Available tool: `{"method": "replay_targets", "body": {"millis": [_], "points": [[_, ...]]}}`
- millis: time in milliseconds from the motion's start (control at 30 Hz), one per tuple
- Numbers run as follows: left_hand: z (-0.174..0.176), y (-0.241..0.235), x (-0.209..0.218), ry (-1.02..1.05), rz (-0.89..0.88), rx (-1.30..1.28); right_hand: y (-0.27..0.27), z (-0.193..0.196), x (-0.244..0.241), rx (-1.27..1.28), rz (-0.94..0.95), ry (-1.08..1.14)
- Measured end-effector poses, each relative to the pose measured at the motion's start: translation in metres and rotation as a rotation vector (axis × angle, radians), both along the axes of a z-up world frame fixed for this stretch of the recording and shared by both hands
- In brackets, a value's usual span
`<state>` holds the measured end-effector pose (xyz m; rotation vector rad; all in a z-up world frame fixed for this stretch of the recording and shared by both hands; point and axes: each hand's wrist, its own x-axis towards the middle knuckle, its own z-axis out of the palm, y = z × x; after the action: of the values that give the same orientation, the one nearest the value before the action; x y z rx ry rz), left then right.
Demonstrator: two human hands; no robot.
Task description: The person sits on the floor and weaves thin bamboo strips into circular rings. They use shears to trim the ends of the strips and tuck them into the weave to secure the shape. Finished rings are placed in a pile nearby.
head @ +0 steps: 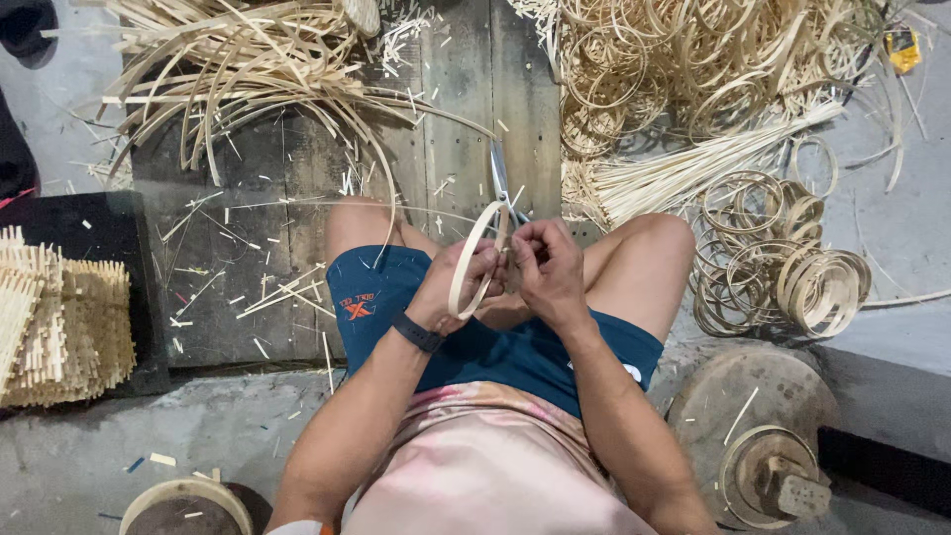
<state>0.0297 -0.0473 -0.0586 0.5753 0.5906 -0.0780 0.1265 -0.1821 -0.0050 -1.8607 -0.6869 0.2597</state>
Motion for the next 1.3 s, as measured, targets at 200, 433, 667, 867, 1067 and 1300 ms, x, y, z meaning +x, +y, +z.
{"method": "replay_targets", "body": {"millis": [200, 433, 667, 867, 1067, 1300], "points": [[0.019, 0.003, 0.003, 0.099, 0.078, -0.126, 0.005, 0.012, -0.004, -0.05, -0.031, -0.073], [0.037, 0.003, 0.008, -0.127, -0.017, -0.334, 0.006, 0.023, -0.008, -0.022, 0.049, 0.026], [0.04, -0.003, 0.007, 0.043, 0.057, -0.246, -0.007, 0.015, 0.005, -0.044, 0.165, 0.27], [0.009, -0.004, 0.007, 0.029, 0.186, -0.008, -0.014, 0.013, 0.025, 0.025, 0.3, 0.28], [-0.022, -0.014, 0.031, -0.064, 0.616, 1.019, -0.033, 0.011, 0.025, -0.005, -0.348, 0.104], [-0.003, -0.06, 0.03, -0.27, 0.23, 1.247, -0.049, -0.022, 0.008, -0.059, -0.126, 0.672]]}}
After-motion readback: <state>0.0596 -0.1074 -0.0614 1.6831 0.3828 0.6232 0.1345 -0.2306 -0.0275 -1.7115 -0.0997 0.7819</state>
